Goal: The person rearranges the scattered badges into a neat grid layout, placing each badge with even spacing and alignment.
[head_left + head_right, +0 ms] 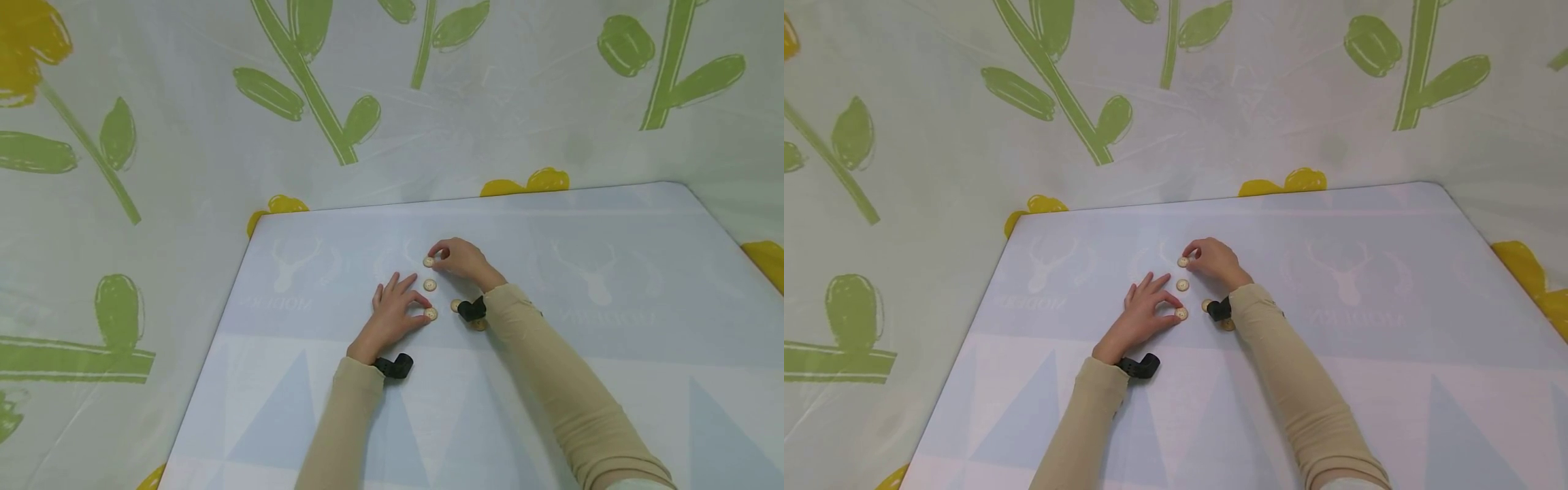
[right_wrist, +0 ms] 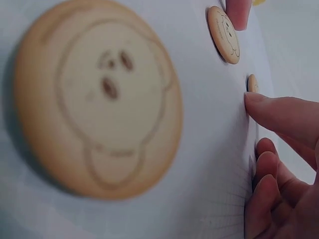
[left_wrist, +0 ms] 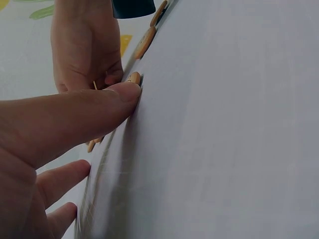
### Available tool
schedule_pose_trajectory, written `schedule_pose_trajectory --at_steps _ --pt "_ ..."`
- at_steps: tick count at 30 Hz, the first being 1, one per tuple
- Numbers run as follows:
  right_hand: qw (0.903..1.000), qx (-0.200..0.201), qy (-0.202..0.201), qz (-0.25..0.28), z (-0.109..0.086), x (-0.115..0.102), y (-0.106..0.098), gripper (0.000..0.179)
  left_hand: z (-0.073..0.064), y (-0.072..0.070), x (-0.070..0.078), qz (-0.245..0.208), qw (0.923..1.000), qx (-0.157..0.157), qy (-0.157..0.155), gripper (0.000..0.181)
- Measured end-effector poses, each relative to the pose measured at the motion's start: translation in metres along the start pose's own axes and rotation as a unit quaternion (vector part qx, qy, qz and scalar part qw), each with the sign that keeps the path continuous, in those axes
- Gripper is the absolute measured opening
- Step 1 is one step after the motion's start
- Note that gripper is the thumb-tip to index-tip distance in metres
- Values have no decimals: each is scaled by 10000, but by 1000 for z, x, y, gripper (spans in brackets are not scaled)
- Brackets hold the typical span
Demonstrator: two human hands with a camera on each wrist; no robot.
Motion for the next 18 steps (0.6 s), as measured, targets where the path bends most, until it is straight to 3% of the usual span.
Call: schedule_pose_trajectory --at_steps 18 --pt "10000 -17 -42 -62 -1 0 -1 25 1 1 -1 -8 10000 11 10 16"
Point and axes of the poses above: each hand's wrist, its own z-axis towards the middle knuckle, its own y-axis out of the palm, x = y × z, the point moved 1 cm from there along z, towards the middle knuckle, and after that the axes turned 3 degrees about -z, right-handed, at the moved point
